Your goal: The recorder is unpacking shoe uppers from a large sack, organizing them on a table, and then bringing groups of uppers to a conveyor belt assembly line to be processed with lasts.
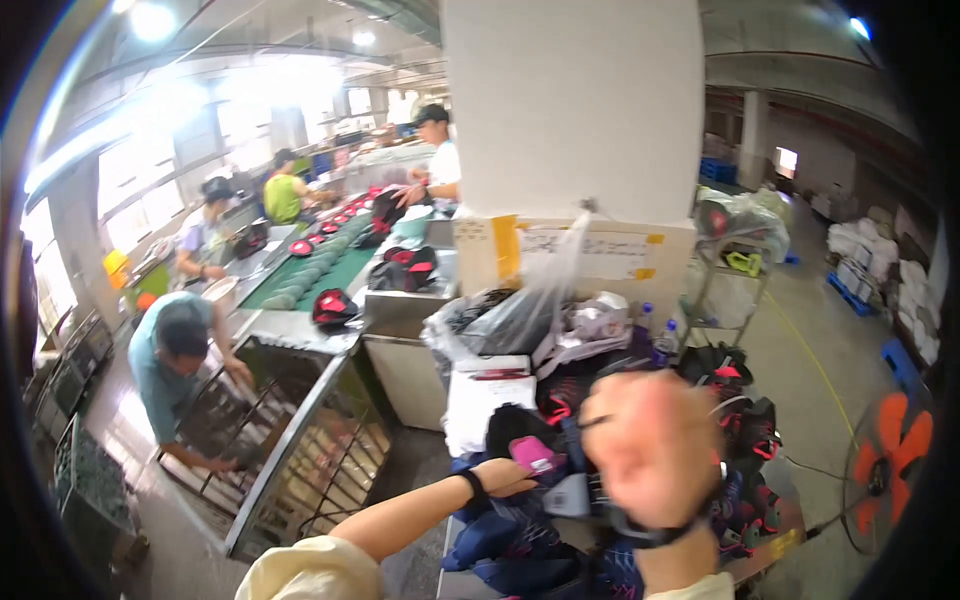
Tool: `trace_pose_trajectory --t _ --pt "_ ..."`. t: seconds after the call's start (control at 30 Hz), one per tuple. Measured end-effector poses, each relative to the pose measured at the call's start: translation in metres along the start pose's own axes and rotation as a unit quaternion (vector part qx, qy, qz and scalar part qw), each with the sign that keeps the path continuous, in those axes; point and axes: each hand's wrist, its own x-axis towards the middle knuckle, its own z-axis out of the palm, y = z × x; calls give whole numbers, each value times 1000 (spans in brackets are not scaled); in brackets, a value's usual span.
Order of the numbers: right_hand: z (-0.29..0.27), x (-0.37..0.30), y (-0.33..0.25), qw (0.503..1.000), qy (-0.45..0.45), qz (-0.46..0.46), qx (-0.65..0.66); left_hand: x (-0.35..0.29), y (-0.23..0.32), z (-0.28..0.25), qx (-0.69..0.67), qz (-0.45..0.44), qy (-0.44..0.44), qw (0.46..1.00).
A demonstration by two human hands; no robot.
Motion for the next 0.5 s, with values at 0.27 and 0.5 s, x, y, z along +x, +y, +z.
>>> trace_pose_trajectory --t 0.27,0.5 --pt "41 -8 -33 847 -431 232 208 29 -25 45 -117 141 131 974" --pt "-91 -263 119 786 -336 519 9 -95 38 -49 -647 -45 235 724"
